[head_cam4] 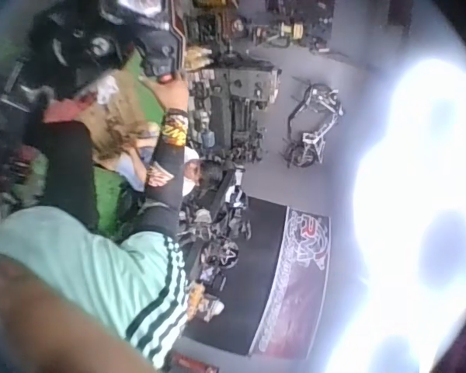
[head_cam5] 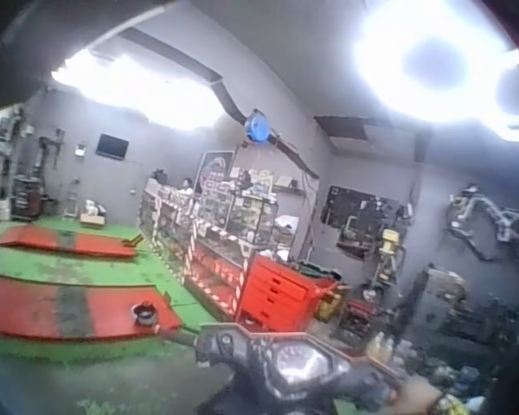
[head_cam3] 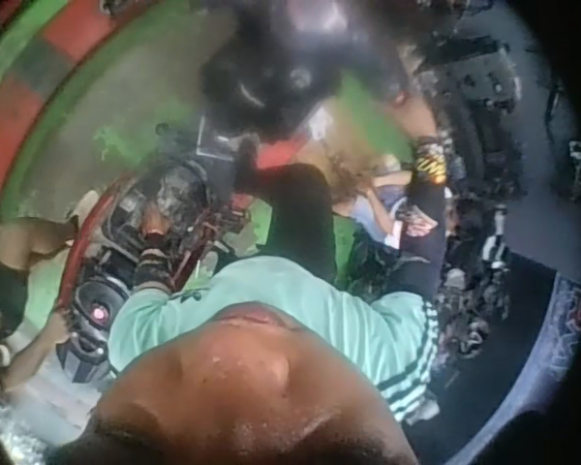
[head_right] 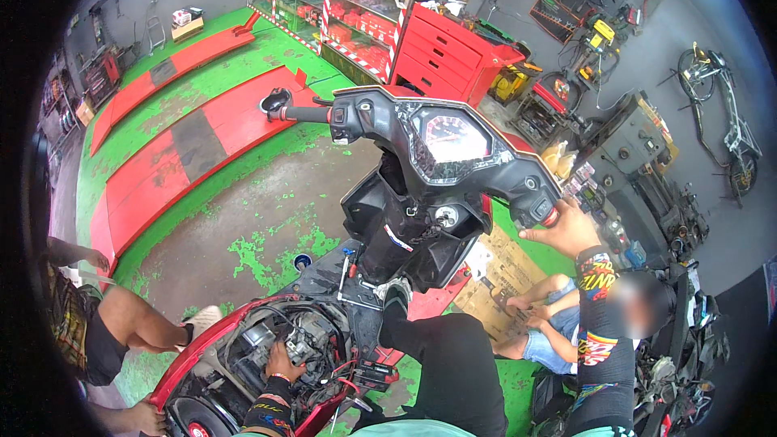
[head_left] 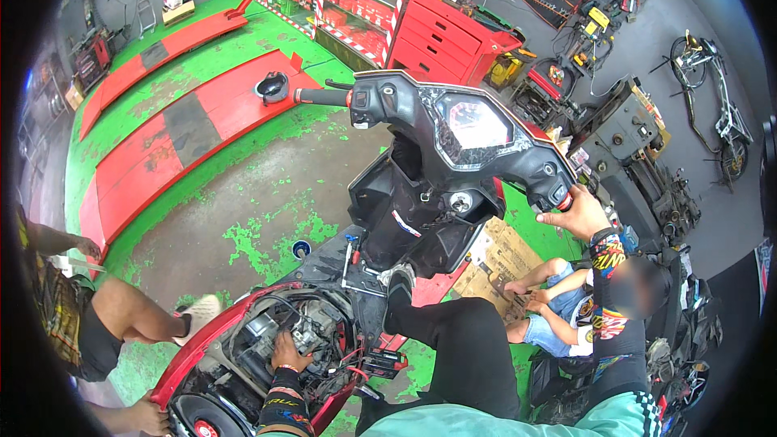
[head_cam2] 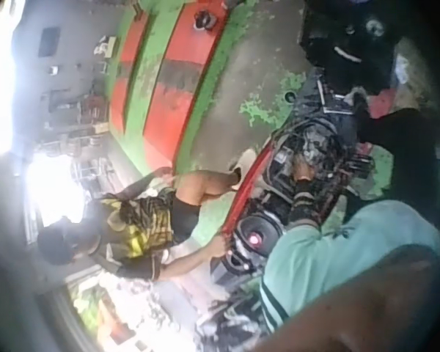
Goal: Repairing and inspecting the engine components of a red motorcycle.
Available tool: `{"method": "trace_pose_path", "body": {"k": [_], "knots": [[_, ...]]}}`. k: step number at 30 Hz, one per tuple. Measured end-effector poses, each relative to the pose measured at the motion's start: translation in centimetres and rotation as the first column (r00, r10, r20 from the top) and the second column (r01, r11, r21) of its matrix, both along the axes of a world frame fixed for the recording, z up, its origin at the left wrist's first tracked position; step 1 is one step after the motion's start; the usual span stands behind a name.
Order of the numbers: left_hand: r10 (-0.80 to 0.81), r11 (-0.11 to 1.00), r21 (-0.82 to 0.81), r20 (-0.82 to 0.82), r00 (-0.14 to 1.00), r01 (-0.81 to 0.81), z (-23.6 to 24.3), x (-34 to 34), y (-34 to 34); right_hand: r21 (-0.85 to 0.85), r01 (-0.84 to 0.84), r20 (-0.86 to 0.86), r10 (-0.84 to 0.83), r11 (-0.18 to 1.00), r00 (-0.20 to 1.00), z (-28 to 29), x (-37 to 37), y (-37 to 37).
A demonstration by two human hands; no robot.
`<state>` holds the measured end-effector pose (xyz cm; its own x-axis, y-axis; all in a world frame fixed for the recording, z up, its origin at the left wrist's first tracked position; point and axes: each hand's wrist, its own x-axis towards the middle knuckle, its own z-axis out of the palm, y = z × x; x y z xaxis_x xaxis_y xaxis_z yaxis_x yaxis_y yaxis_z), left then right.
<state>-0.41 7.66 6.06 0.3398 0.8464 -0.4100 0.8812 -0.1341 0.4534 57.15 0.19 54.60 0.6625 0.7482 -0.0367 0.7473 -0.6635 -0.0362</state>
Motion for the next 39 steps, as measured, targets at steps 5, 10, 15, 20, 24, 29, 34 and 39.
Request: {"method": "trace_pose_path", "body": {"k": [5,10,15,20,24,29,34,39], "knots": [[-0.027,0.993,0.116,0.002,1.0,0.026,-0.5,-0.5,-0.4,0.124,-0.099,0.132,0.083,0.987,0.988,-1.7,0.8,-1.7],[-0.012,0.998,0.063,-0.016,1.0,0.013,-1.0,-0.2,-0.2,0.058,-0.132,-0.114,0.138,0.99,0.984,-0.9,4.3,-3.4],[-0.037,0.997,0.069,-0.016,0.999,0.038,-1.1,-0.4,-0.1,0.064,-0.034,0.034,0.032,0.997,0.999,-1.1,0.9,-2.1],[0.005,0.999,0.046,-0.012,1.0,-0.005,-0.9,0.0,-0.1,0.164,0.013,0.156,-0.039,0.986,0.987,-2.5,-0.2,-2.7],[0.023,0.999,0.026,-0.046,0.999,-0.022,-1.0,-0.5,-0.4,0.159,0.041,0.142,-0.064,0.986,0.988,-2.3,-0.5,-2.5],[0.031,0.998,0.049,-0.046,0.998,-0.029,0.0,0.1,-0.3,0.149,0.058,0.188,-0.086,0.987,0.978,-2.5,-0.4,-2.9],[0.036,0.996,0.083,0.0,0.999,-0.035,1.1,0.7,-0.3,0.201,0.1,0.219,-0.144,0.974,0.965,-2.6,-2.8,-2.3],[0.036,0.995,0.093,0.029,0.999,-0.039,0.6,0.8,0.3,0.251,0.105,0.363,-0.194,0.962,0.912,-4.6,-3.3,-3.2]]}}
